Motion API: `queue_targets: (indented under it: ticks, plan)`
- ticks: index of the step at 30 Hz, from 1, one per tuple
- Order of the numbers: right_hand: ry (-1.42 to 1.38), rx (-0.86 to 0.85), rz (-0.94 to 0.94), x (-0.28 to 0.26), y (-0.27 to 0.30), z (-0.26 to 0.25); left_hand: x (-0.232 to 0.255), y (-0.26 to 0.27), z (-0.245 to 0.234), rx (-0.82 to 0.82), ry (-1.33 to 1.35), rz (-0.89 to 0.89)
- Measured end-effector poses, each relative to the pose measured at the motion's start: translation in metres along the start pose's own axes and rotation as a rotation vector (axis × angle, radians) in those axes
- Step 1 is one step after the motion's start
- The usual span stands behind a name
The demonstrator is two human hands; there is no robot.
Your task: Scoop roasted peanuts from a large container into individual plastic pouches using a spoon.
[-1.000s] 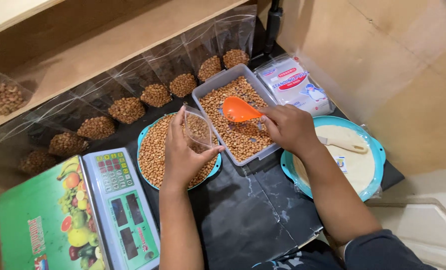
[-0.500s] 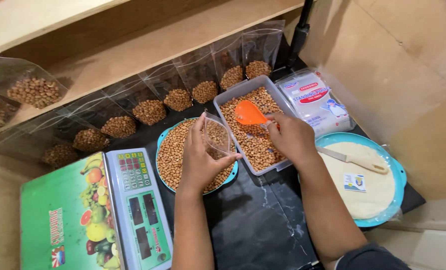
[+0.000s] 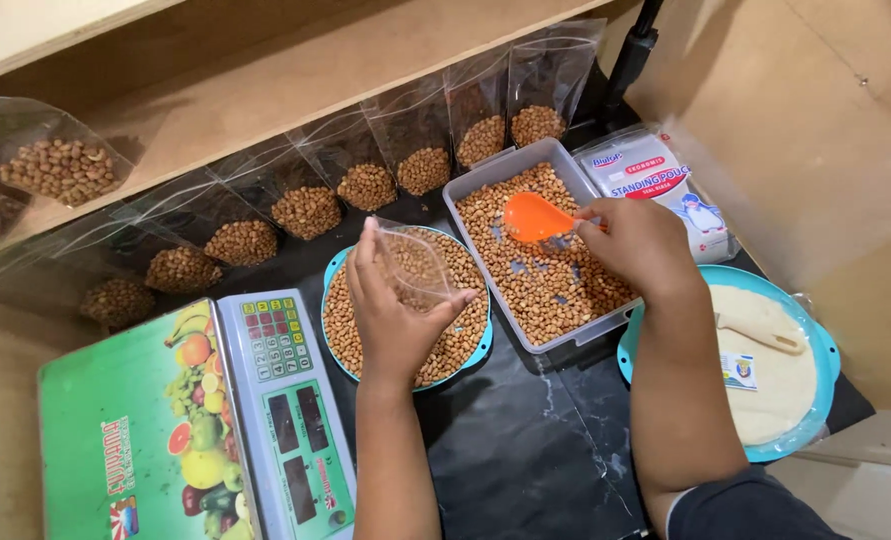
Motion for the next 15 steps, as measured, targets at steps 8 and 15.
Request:
queue_targets:
  ticks: [8,15]
  plan:
    - [0.095,-0.114,0.011,0.01,-0.004,0.002,-0.008,0.0,-0.004,-0.002,0.076,-0.117]
    - [0.048,-0.197,0.141,0.008,0.013,-0.026,-0.008,0.003,-0.003,-0.003,0.077,-0.081]
Point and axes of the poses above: each hand's wrist, its own y-axis away from the middle knuckle, its own z-axis out of the palm, x = y × z, the point moved 8 cm from there along -y, towards the middle knuckle, and after that the axes turned 14 degrees about z, right-handed, at the moved point
